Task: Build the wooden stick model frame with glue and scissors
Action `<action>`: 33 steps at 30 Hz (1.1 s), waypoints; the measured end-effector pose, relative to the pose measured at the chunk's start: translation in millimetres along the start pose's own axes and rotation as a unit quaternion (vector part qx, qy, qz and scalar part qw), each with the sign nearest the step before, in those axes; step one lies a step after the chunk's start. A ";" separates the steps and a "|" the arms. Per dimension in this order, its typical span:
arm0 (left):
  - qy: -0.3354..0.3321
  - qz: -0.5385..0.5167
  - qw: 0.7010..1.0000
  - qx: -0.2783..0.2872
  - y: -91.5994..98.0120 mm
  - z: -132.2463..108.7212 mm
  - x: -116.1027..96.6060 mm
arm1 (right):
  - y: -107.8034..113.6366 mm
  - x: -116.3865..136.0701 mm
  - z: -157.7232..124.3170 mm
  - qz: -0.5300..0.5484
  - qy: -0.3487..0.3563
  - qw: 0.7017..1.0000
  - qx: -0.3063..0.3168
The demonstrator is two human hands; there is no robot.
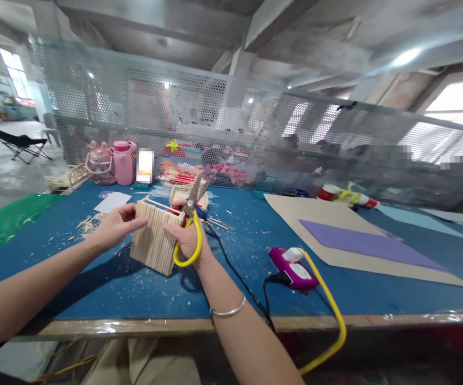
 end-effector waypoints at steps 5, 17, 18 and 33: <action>0.020 -0.060 0.998 0.028 -3.3 -4.3 4.8 | 2.6 10.1 -2.0 -0.171 -0.016 0.985 0.005; -0.087 0.100 0.986 -0.098 -8.8 -33.9 -11.7 | 11.1 16.7 -20.1 -0.059 -0.078 0.994 0.055; -0.112 0.160 0.972 -0.132 -5.5 -35.7 -17.8 | 10.4 16.9 -20.9 -0.060 -0.073 0.994 0.051; -0.262 0.488 0.831 0.053 -18.6 -19.1 -75.5 | 0.5 19.9 -24.0 -0.064 -0.063 0.995 0.046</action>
Point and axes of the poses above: each hand's wrist, its own z-axis towards the middle knuckle, its own y-axis out of the back of the hand, x = y × z, the point moved 5 cm from there along z, towards the middle knuckle, and after that the axes turned 13 degrees about x, right-handed, at the moved point
